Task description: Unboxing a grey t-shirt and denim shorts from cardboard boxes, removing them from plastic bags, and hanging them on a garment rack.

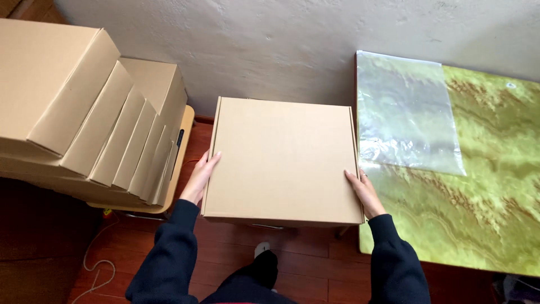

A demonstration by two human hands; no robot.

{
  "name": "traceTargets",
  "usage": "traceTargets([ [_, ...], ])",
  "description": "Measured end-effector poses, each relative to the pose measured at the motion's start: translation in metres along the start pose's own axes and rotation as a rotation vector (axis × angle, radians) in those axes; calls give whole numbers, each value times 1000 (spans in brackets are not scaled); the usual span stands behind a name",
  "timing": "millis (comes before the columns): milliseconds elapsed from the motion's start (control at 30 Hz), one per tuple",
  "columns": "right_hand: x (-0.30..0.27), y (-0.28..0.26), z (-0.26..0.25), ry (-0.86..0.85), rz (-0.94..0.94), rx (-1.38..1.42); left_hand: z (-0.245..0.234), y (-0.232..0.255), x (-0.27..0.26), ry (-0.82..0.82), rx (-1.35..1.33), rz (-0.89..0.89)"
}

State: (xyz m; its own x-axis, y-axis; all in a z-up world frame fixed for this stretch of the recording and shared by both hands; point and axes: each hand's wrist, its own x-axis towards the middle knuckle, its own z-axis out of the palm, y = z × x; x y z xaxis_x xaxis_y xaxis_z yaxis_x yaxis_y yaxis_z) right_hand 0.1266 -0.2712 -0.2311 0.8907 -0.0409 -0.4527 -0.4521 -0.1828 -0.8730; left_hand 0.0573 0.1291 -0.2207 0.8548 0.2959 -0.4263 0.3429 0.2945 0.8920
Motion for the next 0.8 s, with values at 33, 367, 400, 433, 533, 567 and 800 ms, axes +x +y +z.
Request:
traceTargets([
  [33,8,4,-1,-2,0,3,-2,-1,6,2,3,1],
  [367,24,22,-13,-188,118,560,-10,0,3,96,-51,-112],
  [400,17,18,-15,-215,125,587,-9,1,-3,124,-49,-107],
  [433,12,8,-18,-215,122,592,-2,7,-11,122,-46,-102],
  [533,-7,-25,-36,-262,94,569,26,28,-41,170,-84,-67],
  [567,-17,-39,-47,-253,73,549,39,34,-54,177,-70,-42],
  [800,-60,-54,-181,-208,-18,631,199,56,-172,179,-206,-118],
])
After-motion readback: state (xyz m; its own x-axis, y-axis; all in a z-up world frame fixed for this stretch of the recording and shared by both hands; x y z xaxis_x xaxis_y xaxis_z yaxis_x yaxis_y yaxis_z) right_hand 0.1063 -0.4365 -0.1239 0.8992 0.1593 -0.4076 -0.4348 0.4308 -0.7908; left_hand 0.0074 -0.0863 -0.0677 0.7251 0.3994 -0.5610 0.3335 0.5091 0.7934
